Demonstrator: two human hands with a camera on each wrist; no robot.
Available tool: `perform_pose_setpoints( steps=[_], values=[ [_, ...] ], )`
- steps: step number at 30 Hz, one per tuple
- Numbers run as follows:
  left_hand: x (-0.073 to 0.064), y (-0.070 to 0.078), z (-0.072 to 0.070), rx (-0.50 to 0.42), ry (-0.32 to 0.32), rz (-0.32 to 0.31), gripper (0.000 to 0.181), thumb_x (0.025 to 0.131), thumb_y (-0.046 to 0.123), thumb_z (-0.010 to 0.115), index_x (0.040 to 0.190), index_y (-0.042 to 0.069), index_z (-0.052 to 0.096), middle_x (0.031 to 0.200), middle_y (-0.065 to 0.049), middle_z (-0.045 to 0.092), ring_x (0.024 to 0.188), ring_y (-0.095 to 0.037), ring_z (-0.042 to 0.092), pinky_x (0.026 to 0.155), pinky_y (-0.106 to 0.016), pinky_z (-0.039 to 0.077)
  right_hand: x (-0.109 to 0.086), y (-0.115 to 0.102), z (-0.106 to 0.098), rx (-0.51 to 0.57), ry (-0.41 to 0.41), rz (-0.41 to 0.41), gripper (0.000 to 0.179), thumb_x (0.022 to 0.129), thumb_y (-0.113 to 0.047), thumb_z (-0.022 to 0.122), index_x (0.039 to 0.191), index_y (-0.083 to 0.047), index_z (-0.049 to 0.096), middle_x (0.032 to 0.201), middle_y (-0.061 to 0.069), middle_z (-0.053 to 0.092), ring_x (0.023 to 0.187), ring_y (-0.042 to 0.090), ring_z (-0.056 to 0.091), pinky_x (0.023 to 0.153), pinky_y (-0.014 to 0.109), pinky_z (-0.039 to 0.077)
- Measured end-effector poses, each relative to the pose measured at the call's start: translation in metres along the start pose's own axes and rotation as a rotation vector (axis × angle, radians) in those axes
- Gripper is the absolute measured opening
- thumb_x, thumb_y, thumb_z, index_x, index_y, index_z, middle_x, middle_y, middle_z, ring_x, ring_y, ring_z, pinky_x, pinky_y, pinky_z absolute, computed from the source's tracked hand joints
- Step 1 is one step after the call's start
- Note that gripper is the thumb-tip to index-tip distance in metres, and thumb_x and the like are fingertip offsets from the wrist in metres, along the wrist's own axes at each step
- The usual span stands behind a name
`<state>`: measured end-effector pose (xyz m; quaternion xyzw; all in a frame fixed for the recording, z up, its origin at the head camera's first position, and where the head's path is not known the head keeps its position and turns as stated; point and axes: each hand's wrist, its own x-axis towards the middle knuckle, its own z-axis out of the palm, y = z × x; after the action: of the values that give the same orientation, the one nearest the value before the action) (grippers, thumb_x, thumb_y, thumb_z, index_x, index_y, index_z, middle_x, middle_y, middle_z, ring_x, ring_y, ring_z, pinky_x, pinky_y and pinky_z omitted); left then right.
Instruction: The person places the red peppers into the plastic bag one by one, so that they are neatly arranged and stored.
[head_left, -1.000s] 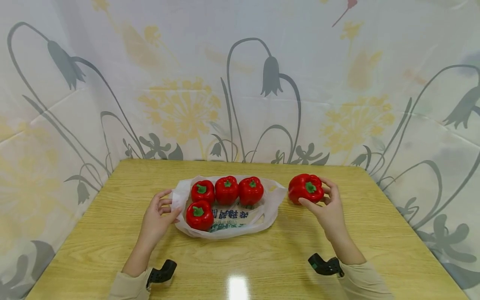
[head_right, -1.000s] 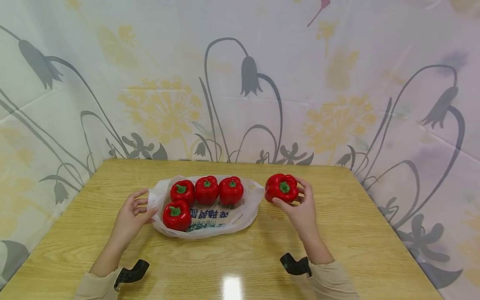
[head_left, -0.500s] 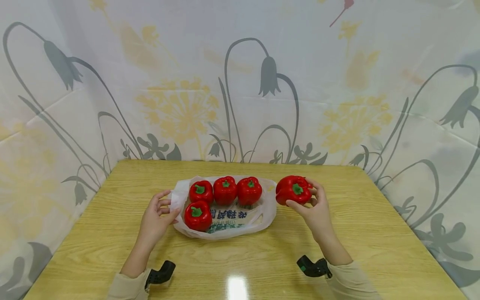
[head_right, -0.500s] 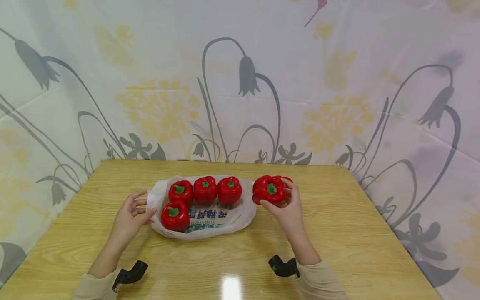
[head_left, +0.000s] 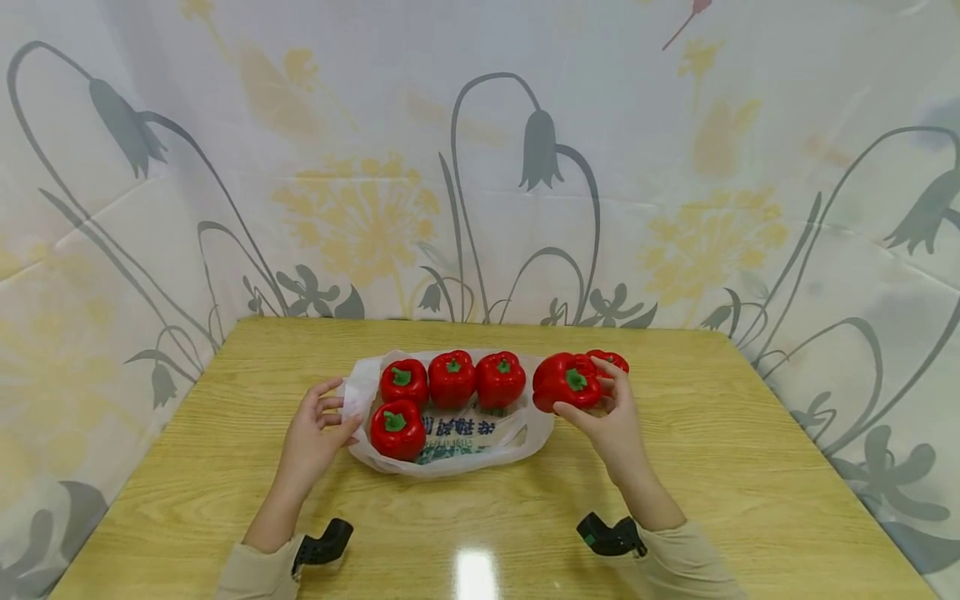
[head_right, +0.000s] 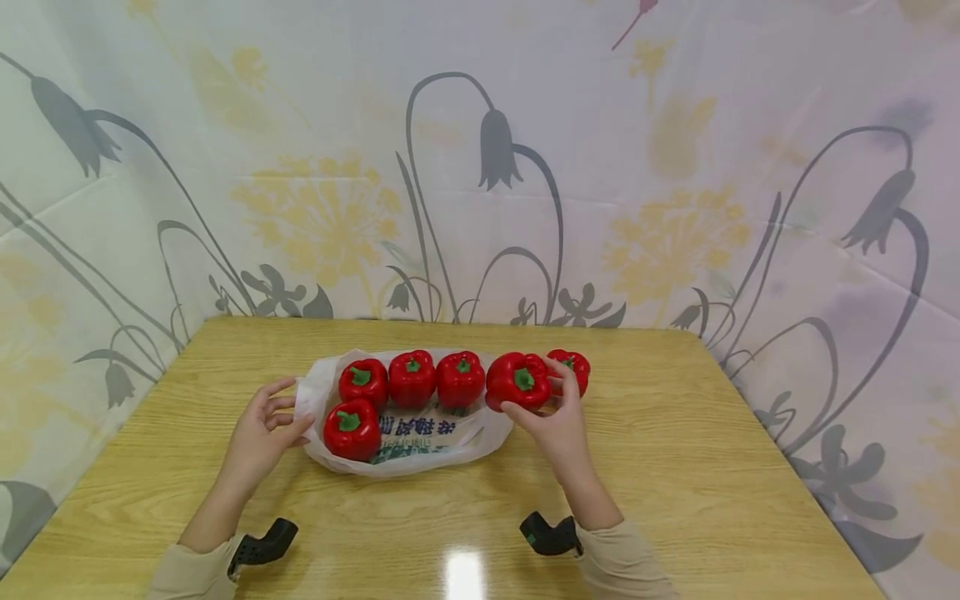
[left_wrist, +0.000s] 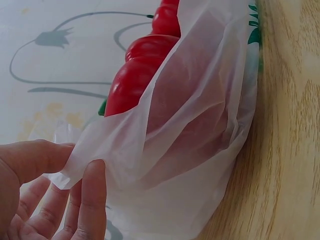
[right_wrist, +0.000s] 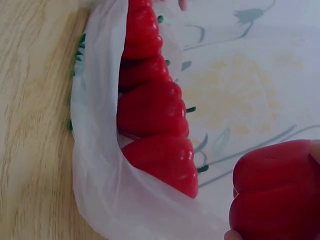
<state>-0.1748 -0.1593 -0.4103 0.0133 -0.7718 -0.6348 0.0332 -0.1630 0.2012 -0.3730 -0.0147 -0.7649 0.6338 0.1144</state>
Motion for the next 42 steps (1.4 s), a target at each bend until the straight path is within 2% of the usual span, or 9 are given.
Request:
perform_pose_setpoints(
  steps=[14, 23, 32, 42],
  values=[
    [0.001, 0.001, 0.0, 0.01, 0.004, -0.002, 0.059, 0.087, -0.001, 0.063, 0.138, 0.008, 0.036, 0.116, -0.017, 0.045, 0.088, -0.018, 0.05, 0.065, -0.027, 0.056, -0.003, 0.0, 0.021, 0.024, -0.052, 0.01, 0.072, 0.079, -0.007, 0.074, 0.138, -0.011, 0.033, 0.121, 0.014, 0.039, 0.106, 0.027, 0.046, 0.078, 0.022, 0.05],
    [0.0, -0.001, 0.0, 0.008, 0.008, 0.012, 0.059, 0.086, -0.002, 0.063, 0.138, 0.008, 0.036, 0.116, -0.017, 0.046, 0.085, -0.015, 0.051, 0.065, -0.027, 0.056, -0.005, 0.004, 0.035, 0.034, -0.084, 0.006, 0.071, 0.078, -0.009, 0.075, 0.136, -0.011, 0.034, 0.124, 0.014, 0.04, 0.101, 0.028, 0.047, 0.079, 0.027, 0.05],
    [0.0, -0.002, -0.001, 0.011, 0.006, 0.029, 0.059, 0.086, -0.001, 0.063, 0.138, 0.007, 0.036, 0.115, -0.017, 0.046, 0.085, -0.015, 0.051, 0.064, -0.027, 0.056, -0.007, 0.007, 0.047, 0.034, -0.088, 0.034, 0.073, 0.078, -0.01, 0.076, 0.137, -0.012, 0.034, 0.125, 0.013, 0.042, 0.105, 0.028, 0.045, 0.081, 0.029, 0.05],
    [0.0, -0.002, -0.001, 0.013, 0.011, 0.027, 0.059, 0.086, -0.001, 0.063, 0.138, 0.008, 0.036, 0.114, -0.017, 0.046, 0.085, -0.014, 0.051, 0.065, -0.027, 0.056, -0.008, 0.009, 0.061, 0.036, -0.108, 0.025, 0.071, 0.076, -0.008, 0.076, 0.135, -0.011, 0.037, 0.121, 0.015, 0.042, 0.098, 0.027, 0.046, 0.077, 0.027, 0.049]
  ],
)
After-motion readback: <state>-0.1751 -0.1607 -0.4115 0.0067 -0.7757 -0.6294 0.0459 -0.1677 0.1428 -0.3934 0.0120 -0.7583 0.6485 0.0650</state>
